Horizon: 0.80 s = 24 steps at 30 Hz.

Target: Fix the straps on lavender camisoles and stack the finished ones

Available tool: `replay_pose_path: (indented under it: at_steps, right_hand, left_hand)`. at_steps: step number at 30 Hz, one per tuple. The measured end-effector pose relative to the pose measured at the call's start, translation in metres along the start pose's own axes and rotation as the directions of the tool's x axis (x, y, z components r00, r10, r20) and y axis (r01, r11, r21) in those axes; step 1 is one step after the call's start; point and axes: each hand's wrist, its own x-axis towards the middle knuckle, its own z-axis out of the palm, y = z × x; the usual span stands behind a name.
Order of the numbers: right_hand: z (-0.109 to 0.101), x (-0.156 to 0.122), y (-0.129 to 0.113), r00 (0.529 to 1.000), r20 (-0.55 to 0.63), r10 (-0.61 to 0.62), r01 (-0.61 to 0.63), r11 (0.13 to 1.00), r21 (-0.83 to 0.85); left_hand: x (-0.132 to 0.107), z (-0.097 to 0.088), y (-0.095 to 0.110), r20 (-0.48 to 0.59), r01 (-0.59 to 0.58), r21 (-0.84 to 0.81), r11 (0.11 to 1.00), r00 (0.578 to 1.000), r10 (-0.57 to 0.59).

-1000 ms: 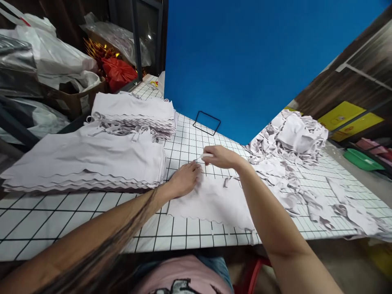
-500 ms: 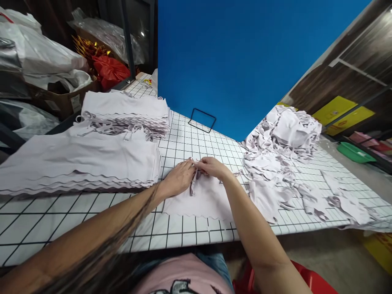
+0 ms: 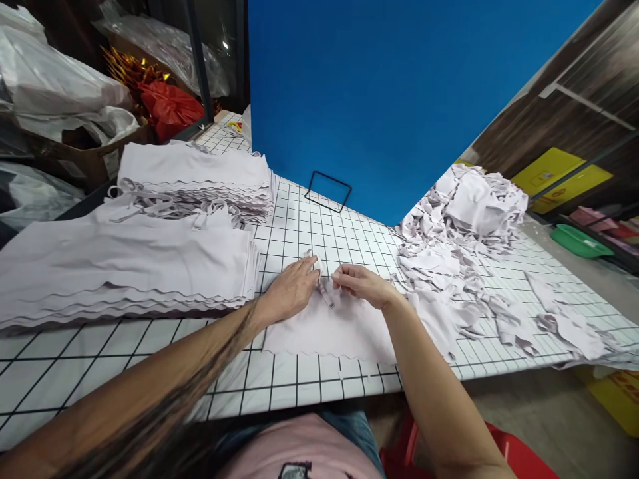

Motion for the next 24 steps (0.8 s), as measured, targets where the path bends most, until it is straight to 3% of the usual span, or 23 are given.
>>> replay_pose_path:
  at_steps: [4, 9, 14, 19, 24]
  right_hand:
    - [0.009, 0.022, -0.006, 0.98, -0.197, 0.025, -0.046, 0.994, -0.098]
    - [0.019, 0.043, -0.012, 0.963, -0.264, 0.047, -0.115, 0.961, -0.251]
    - [0.009, 0.029, -0.008, 0.984, -0.177, 0.033, -0.052, 0.993, -0.104]
    - [-0.004, -0.009, -0.001, 0.999, -0.037, -0.016, 0.016, 1.0, 0.0]
    - [0.002, -0.048, 0.01, 0.998, 0.063, -0.021, 0.022, 1.0, -0.009]
  left_hand:
    - [0.001, -0.003, 0.001, 0.013, 0.007, -0.013, 1.0, 1.0, -0.007]
    - [0.004, -0.008, 0.002, 0.055, 0.01, -0.023, 1.0, 0.998, -0.008]
    - [0.002, -0.006, 0.002, 0.058, 0.024, -0.012, 1.0, 0.998, -0.023]
    - [0.002, -0.006, 0.001, 0.064, 0.017, 0.006, 1.0, 0.998, -0.017]
    - [0.004, -0.007, 0.002, 0.062, 0.0, -0.006, 1.0, 0.998, 0.0]
